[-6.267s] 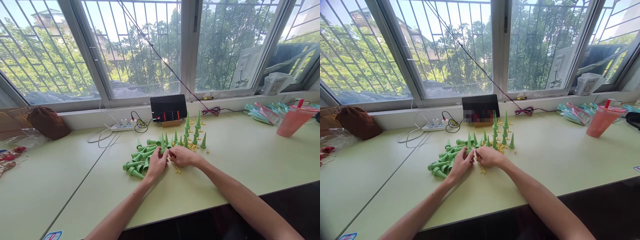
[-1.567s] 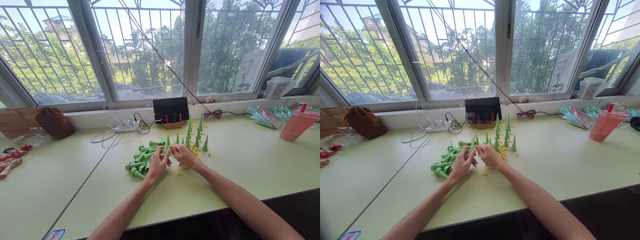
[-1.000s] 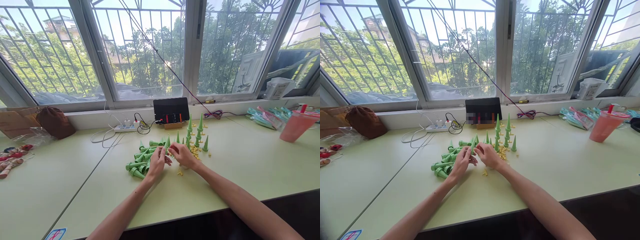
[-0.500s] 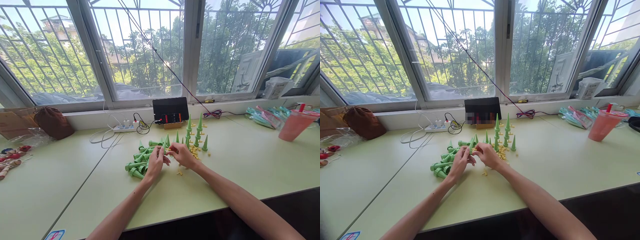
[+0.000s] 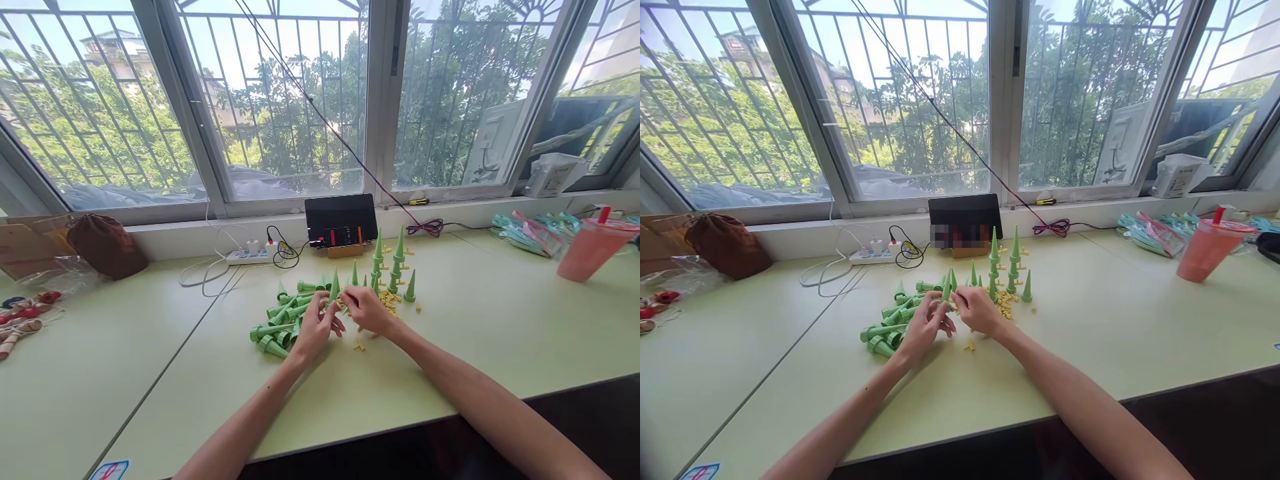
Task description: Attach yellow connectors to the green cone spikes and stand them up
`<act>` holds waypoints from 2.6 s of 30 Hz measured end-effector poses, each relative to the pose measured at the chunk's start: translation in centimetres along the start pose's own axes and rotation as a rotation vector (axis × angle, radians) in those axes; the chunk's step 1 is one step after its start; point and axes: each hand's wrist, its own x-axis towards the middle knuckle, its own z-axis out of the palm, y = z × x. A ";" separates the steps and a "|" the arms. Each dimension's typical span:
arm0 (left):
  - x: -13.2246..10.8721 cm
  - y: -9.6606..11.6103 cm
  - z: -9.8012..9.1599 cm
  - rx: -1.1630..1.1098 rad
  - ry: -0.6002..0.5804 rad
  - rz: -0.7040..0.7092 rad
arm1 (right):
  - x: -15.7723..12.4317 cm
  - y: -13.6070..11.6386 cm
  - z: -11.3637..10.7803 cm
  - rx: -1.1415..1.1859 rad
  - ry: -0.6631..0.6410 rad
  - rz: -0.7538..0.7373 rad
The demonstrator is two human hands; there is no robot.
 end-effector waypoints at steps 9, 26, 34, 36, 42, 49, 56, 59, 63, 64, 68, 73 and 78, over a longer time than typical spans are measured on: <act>0.0 0.1 0.1 0.022 -0.001 0.024 | 0.1 0.0 0.2 -0.005 0.011 0.031; 0.2 0.2 -0.2 0.096 0.118 -0.008 | 0.1 0.0 0.2 0.017 0.003 0.026; 0.1 0.0 -0.2 0.100 0.093 -0.024 | 0.2 0.6 0.3 -0.024 -0.033 -0.019; 0.0 -0.1 -0.2 0.083 0.072 -0.027 | 0.2 0.7 0.2 -0.035 -0.038 -0.024; 0.0 -0.2 -0.2 0.077 0.035 0.004 | 0.1 0.6 0.2 -0.067 -0.072 -0.065; -0.1 0.1 -0.2 0.081 0.006 0.015 | 0.0 0.6 0.3 -0.059 -0.104 -0.030; -0.1 0.1 0.0 0.062 0.029 -0.008 | 0.1 0.1 0.3 -0.007 -0.042 -0.006; 0.0 0.2 0.3 0.044 0.055 -0.016 | 0.0 -0.3 0.3 0.027 -0.009 0.009; 0.1 0.5 0.3 0.010 0.090 -0.018 | 0.1 -0.5 0.3 0.066 0.025 0.005; 0.2 0.6 0.2 0.000 0.100 -0.021 | 0.1 -0.5 0.3 0.068 0.033 0.000; 0.2 0.7 0.0 -0.039 0.115 -0.043 | 0.1 -0.3 0.2 0.059 0.031 -0.035; 0.1 1.0 -0.1 -0.065 0.104 -0.066 | 0.1 -0.4 0.1 0.048 0.011 -0.078; 0.1 1.2 -0.2 -0.073 0.083 -0.081 | 0.3 -0.5 0.0 0.034 0.027 -0.118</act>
